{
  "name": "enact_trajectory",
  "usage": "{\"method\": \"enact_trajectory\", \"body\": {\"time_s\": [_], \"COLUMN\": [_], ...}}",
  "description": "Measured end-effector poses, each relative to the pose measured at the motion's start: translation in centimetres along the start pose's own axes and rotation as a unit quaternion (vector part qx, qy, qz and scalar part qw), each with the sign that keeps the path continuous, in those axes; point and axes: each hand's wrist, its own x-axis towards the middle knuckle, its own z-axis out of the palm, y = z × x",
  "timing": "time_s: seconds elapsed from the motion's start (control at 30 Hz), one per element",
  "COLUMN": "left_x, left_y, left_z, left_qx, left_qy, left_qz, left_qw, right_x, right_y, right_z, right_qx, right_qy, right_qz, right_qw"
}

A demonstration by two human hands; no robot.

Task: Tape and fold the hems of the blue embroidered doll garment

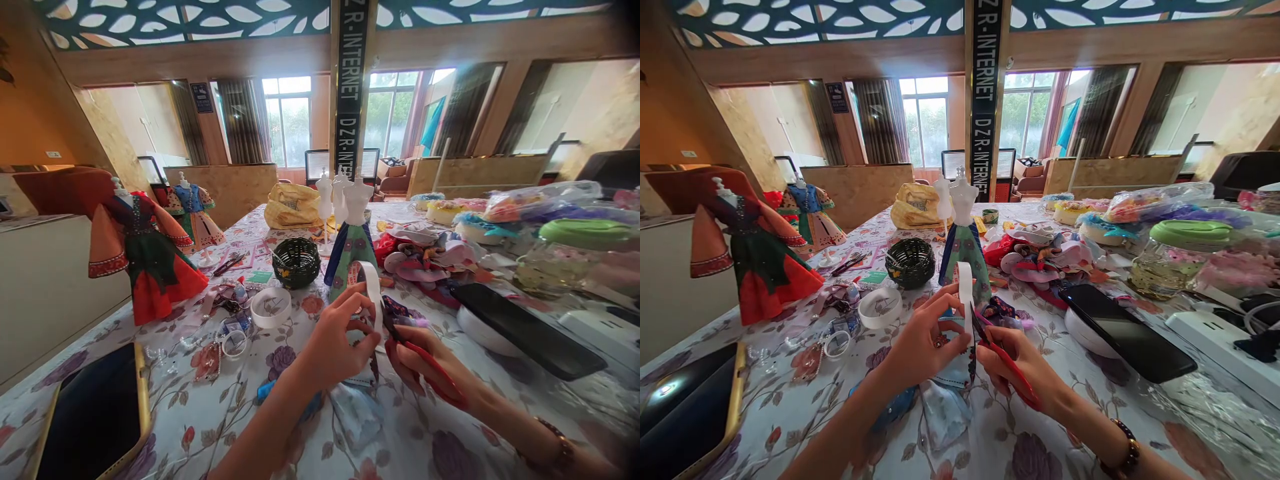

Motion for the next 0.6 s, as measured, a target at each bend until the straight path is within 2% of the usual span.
{"method": "enact_trajectory", "body": {"time_s": [0.27,0.4,0.6], "left_x": [-0.10,-0.01,0.03], "left_y": [-0.04,0.03,0.05], "left_z": [0.05,0.11,0.22], "left_qx": [0.028,0.009,-0.076], "left_qy": [0.017,0.017,0.000], "left_qz": [0.015,0.014,-0.031], "left_qw": [0.999,1.000,0.997], "right_x": [-0.06,-0.17,-0.17], "right_y": [-0.01,0.15,0.37], "right_z": [0.11,0.32,0.48], "right_qx": [-0.012,-0.027,-0.027], "right_qy": [0.007,0.024,0.055], "right_qz": [0.003,0.013,0.022], "right_qw": [1.000,0.999,0.998]}}
